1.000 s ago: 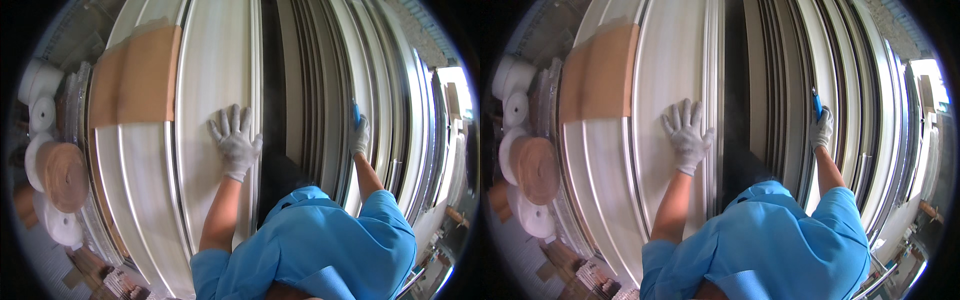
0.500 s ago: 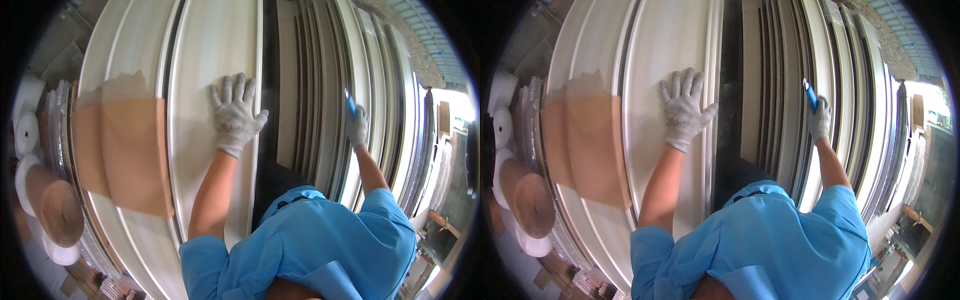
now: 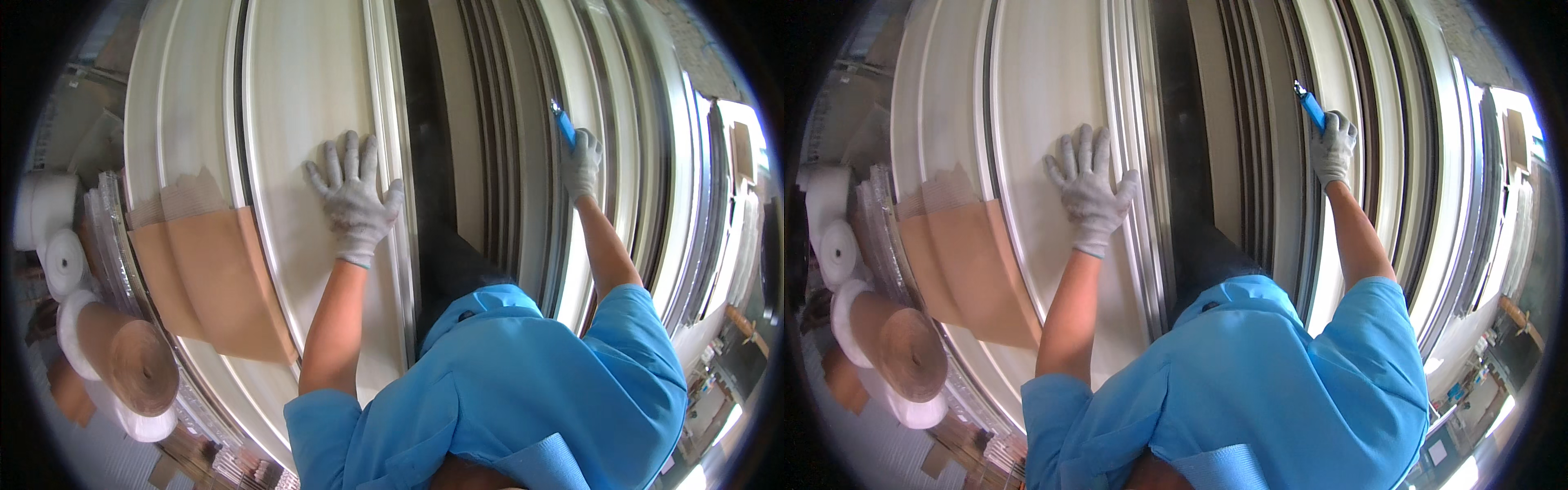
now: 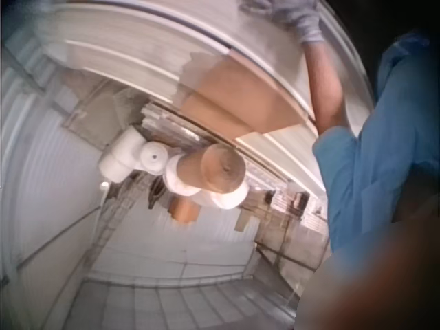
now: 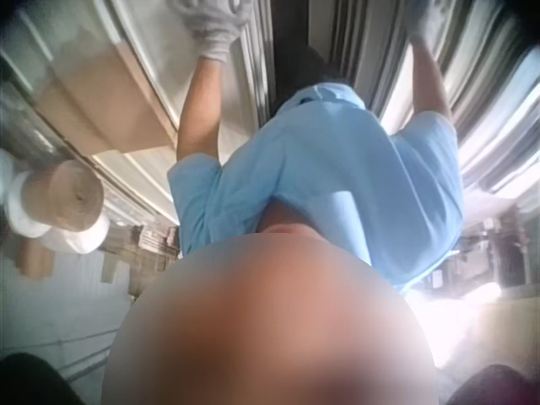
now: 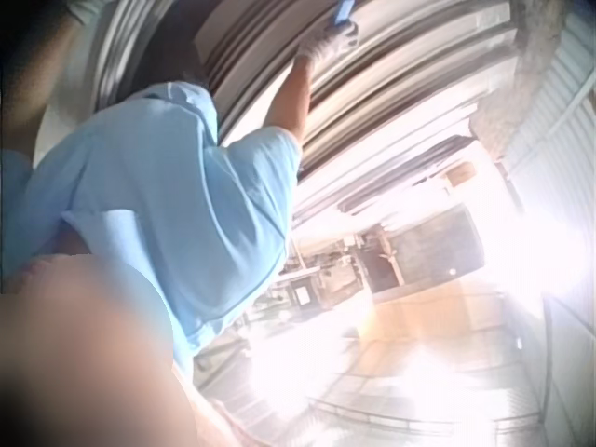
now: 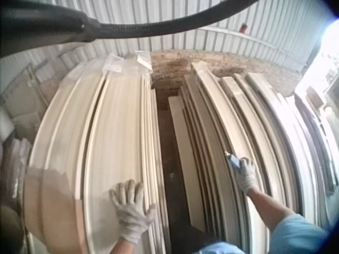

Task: The person removes plastic wrapping from long, flat panels using a utility knife and places the unwrapped panels on a nearby rack. The person repeats this process for several panels, cutting the plastic and discarding it before stacking the panels.

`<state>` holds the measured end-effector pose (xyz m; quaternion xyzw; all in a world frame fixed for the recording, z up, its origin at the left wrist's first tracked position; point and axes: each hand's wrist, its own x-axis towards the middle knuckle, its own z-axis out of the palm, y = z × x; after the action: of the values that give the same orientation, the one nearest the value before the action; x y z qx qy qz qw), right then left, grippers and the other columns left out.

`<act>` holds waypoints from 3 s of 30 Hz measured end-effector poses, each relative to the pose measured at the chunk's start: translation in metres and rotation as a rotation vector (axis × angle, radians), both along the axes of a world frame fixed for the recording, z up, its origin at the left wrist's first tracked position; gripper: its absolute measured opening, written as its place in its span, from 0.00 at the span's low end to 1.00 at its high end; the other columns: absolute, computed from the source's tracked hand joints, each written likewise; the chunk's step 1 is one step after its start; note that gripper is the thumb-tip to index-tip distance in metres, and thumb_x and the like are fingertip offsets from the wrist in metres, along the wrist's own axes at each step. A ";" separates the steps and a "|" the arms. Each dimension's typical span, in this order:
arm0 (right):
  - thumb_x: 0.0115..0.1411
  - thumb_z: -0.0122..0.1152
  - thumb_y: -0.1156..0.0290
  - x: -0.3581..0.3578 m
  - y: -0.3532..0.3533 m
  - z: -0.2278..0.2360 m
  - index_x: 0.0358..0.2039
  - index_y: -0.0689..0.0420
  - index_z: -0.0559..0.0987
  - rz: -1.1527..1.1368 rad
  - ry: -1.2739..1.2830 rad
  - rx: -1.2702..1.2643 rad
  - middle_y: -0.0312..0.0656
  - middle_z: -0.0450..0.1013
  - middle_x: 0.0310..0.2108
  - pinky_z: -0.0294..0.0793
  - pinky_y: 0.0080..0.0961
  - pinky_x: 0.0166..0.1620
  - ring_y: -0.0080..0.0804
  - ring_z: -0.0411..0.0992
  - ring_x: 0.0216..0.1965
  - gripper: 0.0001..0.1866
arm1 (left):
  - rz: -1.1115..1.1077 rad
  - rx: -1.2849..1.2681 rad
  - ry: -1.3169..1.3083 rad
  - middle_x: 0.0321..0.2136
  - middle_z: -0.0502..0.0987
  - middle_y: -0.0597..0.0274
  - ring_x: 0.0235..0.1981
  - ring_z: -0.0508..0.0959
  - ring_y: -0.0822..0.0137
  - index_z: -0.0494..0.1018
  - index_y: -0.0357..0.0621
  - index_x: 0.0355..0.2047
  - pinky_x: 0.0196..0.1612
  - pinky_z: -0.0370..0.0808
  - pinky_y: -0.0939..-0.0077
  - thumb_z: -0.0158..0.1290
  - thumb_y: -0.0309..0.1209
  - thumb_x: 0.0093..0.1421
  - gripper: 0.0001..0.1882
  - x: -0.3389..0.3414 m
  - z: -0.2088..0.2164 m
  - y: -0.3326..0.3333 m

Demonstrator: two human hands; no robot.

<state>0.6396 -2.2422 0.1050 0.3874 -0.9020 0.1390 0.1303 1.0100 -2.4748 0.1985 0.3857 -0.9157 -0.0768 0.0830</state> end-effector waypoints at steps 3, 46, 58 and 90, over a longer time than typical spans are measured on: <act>0.58 0.66 0.68 0.000 -0.001 0.001 0.42 0.53 0.77 -0.004 -0.011 -0.009 0.46 0.74 0.47 0.69 0.50 0.51 0.56 0.69 0.49 0.12 | -0.003 0.010 -0.010 0.69 0.61 0.54 0.71 0.53 0.43 0.65 0.50 0.67 0.71 0.38 0.32 0.57 0.50 0.54 0.41 0.000 0.000 -0.001; 0.59 0.65 0.78 -0.041 -0.607 0.142 0.41 0.61 0.80 0.705 -1.059 -0.518 0.33 0.77 0.32 0.75 0.21 0.38 0.19 0.72 0.33 0.09 | 0.043 0.145 -0.104 0.72 0.54 0.54 0.73 0.49 0.47 0.55 0.53 0.72 0.72 0.41 0.38 0.44 0.69 0.60 0.48 -0.173 -0.005 -0.218; 0.51 0.69 0.78 -0.030 -0.514 0.175 0.43 0.58 0.79 0.745 -1.503 0.519 0.30 0.74 0.33 0.75 0.22 0.41 0.20 0.73 0.35 0.17 | 0.555 -0.237 0.901 0.57 0.69 0.38 0.62 0.62 0.32 0.72 0.43 0.49 0.65 0.58 0.35 0.64 0.44 0.54 0.27 -0.186 0.005 -0.258; 0.66 0.53 0.58 0.091 -1.130 0.139 0.51 0.51 0.76 1.302 -0.617 -0.297 0.50 0.78 0.43 0.74 0.44 0.50 0.52 0.77 0.45 0.17 | 0.675 0.308 0.467 0.51 0.78 0.52 0.55 0.75 0.47 0.74 0.45 0.56 0.58 0.70 0.57 0.68 0.38 0.44 0.36 -0.170 0.041 -0.521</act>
<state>0.7309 -3.3718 0.2442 0.7661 -0.4568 0.4116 -0.1871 0.8401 -2.9956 0.2393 0.6433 -0.6730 -0.2663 0.2499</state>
